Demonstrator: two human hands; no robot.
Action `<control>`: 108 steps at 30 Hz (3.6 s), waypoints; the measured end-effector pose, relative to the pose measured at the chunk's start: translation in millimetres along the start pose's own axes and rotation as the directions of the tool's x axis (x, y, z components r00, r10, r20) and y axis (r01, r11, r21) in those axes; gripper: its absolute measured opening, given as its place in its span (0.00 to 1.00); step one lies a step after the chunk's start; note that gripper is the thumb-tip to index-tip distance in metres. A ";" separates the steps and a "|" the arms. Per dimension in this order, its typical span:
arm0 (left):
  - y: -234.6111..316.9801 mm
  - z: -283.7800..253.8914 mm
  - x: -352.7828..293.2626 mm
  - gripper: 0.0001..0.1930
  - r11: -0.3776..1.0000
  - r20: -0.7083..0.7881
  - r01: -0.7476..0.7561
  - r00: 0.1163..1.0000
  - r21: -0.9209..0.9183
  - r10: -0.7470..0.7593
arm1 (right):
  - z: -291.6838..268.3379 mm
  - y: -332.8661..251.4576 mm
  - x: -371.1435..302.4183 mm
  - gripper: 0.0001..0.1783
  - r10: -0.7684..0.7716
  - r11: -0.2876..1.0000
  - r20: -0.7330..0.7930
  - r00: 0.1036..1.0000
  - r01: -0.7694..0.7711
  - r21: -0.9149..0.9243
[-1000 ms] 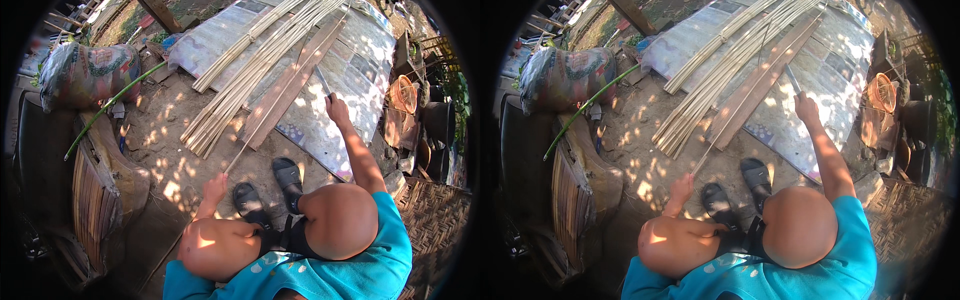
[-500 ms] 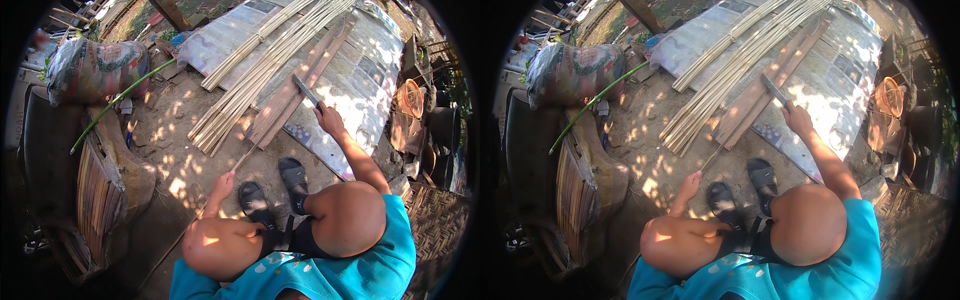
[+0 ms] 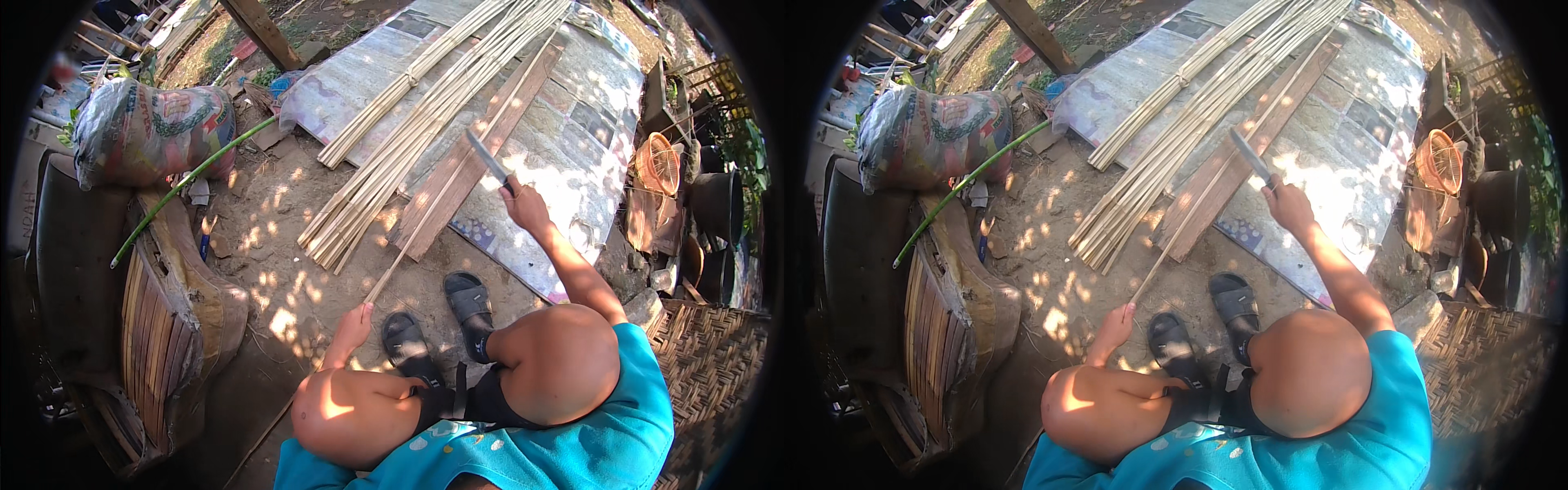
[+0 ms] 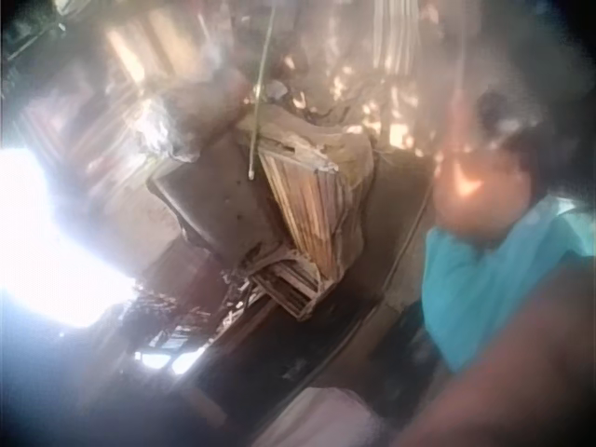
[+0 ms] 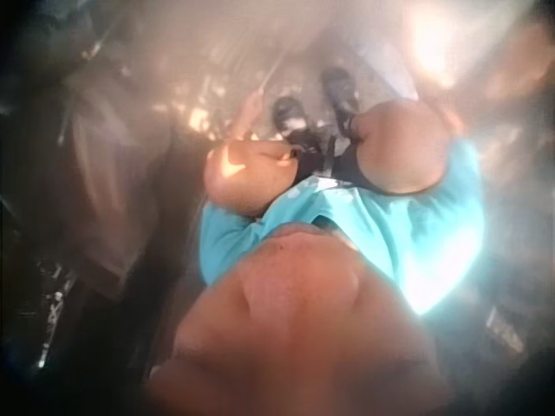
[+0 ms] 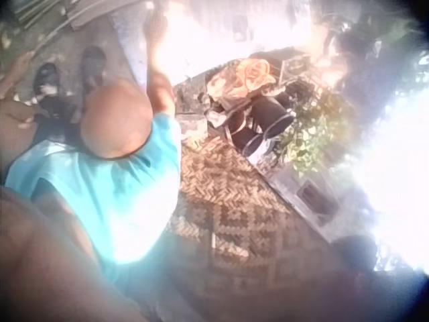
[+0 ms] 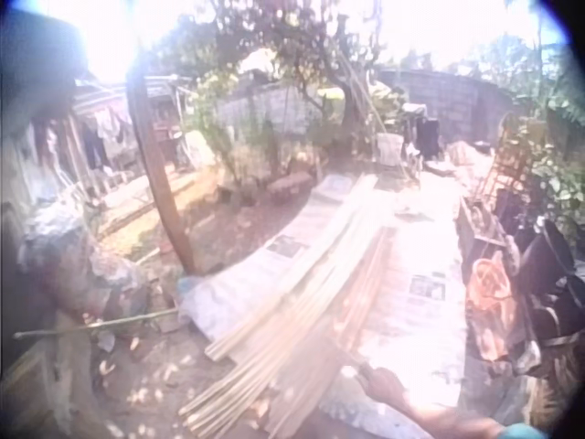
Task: The person sits on the ground and uses a knife to split long bamboo strips into thinner pieces. They repeatedly pick up a strip, split it lengthwise, and place the resulting pieces aside on a pile.
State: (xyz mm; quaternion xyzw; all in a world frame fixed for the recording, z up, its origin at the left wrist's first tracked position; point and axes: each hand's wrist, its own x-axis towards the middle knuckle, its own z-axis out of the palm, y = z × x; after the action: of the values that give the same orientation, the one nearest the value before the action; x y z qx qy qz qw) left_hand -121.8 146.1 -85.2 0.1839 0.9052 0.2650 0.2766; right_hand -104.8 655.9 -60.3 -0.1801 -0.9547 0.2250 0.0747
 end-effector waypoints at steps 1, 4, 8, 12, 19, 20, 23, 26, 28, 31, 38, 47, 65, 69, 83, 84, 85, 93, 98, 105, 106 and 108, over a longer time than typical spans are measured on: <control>2.7 -0.8 2.1 0.25 0.990 0.044 -0.012 0.999 -0.141 0.018 | 21.4 -36.1 -34.0 0.20 -0.185 0.975 0.050 0.981 0.177 0.138; -2.2 -21.2 -28.4 0.26 0.988 0.048 0.100 0.994 -0.121 -0.095 | 54.0 -78.3 -85.4 0.22 -0.451 0.892 0.334 0.827 0.431 0.138; -108.1 -26.5 -98.4 0.26 0.940 0.164 0.337 0.932 -0.063 -0.323 | 20.4 7.7 -25.1 0.23 -0.094 0.995 0.144 0.985 0.095 0.001; -27.2 -31.3 -52.3 0.26 0.960 0.039 0.262 0.965 -0.098 -0.259 | 52.4 -71.9 -80.6 0.23 -0.367 0.926 0.246 0.897 0.327 0.190; -111.1 -53.6 -122.5 0.22 0.899 0.024 0.428 0.904 -0.096 -0.428 | -19.5 69.9 2.0 0.17 0.217 0.975 -0.096 0.971 -0.221 -0.028; -104.6 -51.9 -120.7 0.21 0.893 -0.022 0.434 0.898 -0.115 -0.440 | -30.3 62.9 5.4 0.17 0.144 0.986 -0.154 0.977 -0.155 -0.058; -17.6 -31.6 -43.2 0.21 0.986 -0.091 0.101 0.992 0.134 -0.090 | 22.3 -0.3 -61.8 0.22 -0.005 0.995 0.109 0.994 -0.006 0.104; 18.4 -9.2 5.8 0.20 0.982 -0.177 0.010 0.984 0.189 0.024 | 61.3 -77.1 -82.5 0.23 -0.323 0.945 0.229 0.918 0.300 0.131; 16.5 3.7 -0.1 0.20 0.964 -0.047 0.019 0.999 0.265 -0.006 | 54.6 -61.9 -96.7 0.22 -0.363 0.932 0.281 0.888 0.348 0.104; 7.2 0.0 0.6 0.23 0.961 -0.040 0.042 0.999 0.275 -0.032 | -17.9 60.3 7.6 0.20 0.174 0.971 -0.134 0.976 -0.193 -0.142; 21.9 -0.1 29.1 0.26 0.999 -0.069 -0.003 0.998 -0.053 -0.001 | 36.5 -95.3 -88.9 0.21 -0.390 0.920 0.325 0.862 0.346 0.185; -24.3 -18.2 -7.5 0.23 0.959 0.267 0.281 0.928 -0.046 -0.259 | -3.8 32.5 21.5 0.20 0.039 0.997 0.026 0.999 -0.038 -0.071; -21.9 -38.3 -48.9 0.27 0.972 0.029 0.216 0.976 -0.091 -0.214 | 39.1 -42.2 -51.7 0.20 -0.203 0.964 0.125 0.971 0.175 0.203; -82.5 -51.7 -90.1 0.27 0.935 0.088 0.351 0.934 -0.053 -0.345 | 30.7 -20.1 -61.7 0.22 -0.067 0.995 0.224 0.972 0.048 0.092; -93.9 -20.5 -80.1 0.21 0.994 -0.208 0.100 0.974 0.038 -0.090 | -15.1 72.2 18.0 0.18 0.137 0.989 -0.047 0.989 -0.139 -0.050; -85.4 -15.4 -68.6 0.20 0.988 -0.195 0.144 0.972 0.063 -0.130 | -12.3 68.0 15.7 0.18 0.106 0.994 -0.054 0.993 -0.107 -0.016; -75.8 -12.7 -56.1 0.19 0.997 -0.201 0.038 0.979 0.065 -0.025 | -3.7 51.1 3.9 0.18 0.065 0.998 -0.023 0.998 -0.065 0.017; 17.0 9.0 26.6 0.20 0.989 -0.073 0.037 0.997 0.142 -0.026 | 41.2 -59.6 -85.0 0.23 -0.395 0.918 0.220 0.892 0.393 0.056; -16.4 -4.8 4.8 0.23 0.984 -0.037 0.050 0.998 0.173 -0.044 | -41.3 95.9 29.8 0.20 0.296 0.936 -0.265 0.918 -0.334 -0.113; 15.5 1.5 36.9 0.25 1.000 -0.125 -0.004 0.992 0.019 0.006 | 37.8 -101.5 -100.3 0.21 -0.361 0.927 0.341 0.868 0.292 0.237; 25.4 1.4 41.5 0.25 1.000 -0.118 -0.031 0.993 -0.002 0.031 | 26.2 -93.5 -106.6 0.21 -0.356 0.929 0.325 0.876 0.291 0.230; 33.5 1.0 48.5 0.24 0.998 -0.092 -0.051 0.995 -0.026 0.049 | 32.3 -53.8 -85.2 0.23 -0.130 0.989 0.207 0.970 0.112 0.099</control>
State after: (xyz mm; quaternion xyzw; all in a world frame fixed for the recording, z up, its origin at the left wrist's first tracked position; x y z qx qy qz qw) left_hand -152.7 196.3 -85.9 0.1901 0.9083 0.2928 0.2306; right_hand -50.1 565.9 -69.7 -0.0929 -0.9557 0.2794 -0.0067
